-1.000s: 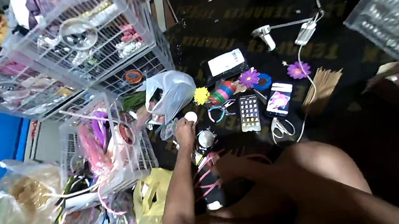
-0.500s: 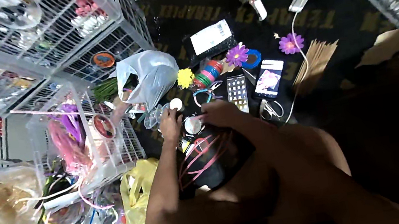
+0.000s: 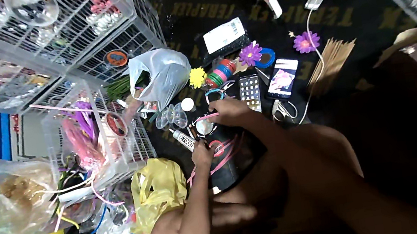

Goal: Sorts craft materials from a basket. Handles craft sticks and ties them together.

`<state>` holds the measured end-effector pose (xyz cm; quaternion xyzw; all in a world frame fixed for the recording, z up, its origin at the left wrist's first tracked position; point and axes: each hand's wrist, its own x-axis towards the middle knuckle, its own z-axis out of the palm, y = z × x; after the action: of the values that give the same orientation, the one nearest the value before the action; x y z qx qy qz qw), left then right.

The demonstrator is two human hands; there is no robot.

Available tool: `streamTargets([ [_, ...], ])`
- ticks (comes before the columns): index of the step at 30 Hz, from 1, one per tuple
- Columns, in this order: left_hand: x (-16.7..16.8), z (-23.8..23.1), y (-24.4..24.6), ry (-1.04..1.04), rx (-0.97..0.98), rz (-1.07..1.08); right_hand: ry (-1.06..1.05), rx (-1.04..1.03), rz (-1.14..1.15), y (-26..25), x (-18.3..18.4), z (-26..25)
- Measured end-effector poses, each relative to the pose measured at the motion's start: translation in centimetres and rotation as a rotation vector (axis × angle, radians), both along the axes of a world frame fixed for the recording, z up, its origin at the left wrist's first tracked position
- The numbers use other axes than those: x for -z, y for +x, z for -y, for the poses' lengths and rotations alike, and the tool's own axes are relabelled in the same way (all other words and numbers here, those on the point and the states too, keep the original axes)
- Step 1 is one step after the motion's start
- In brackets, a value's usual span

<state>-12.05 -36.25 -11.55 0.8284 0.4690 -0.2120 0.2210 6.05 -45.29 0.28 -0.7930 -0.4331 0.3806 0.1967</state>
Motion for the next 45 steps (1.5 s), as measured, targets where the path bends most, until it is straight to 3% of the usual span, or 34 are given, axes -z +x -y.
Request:
streamTargets([
  [10, 0.0, 2.7, 1.7, -0.03, -0.15, -0.152, 0.052, 0.04, -0.027, 0.8, 0.4, 0.1],
  [21, 1.4, 2.7, -0.4, -0.147, -0.002, 0.035, 0.013, 0.048, -0.034, 0.5, -0.7, 0.1],
  [31, 0.4, 7.9, -2.0, -0.188, 0.013, -0.065, 0.02, 0.039, -0.034, 0.1, -0.7, 0.1],
  [38, 1.5, 7.4, -2.7, -0.253, 0.0, 0.086, 0.029, 0.049, -0.044, -0.1, -0.8, 0.2],
  [45, 1.4, 4.5, -3.7, -0.393, -0.174, 0.382, 0.052, 0.035, -0.046, 0.1, -0.9, 0.3],
])
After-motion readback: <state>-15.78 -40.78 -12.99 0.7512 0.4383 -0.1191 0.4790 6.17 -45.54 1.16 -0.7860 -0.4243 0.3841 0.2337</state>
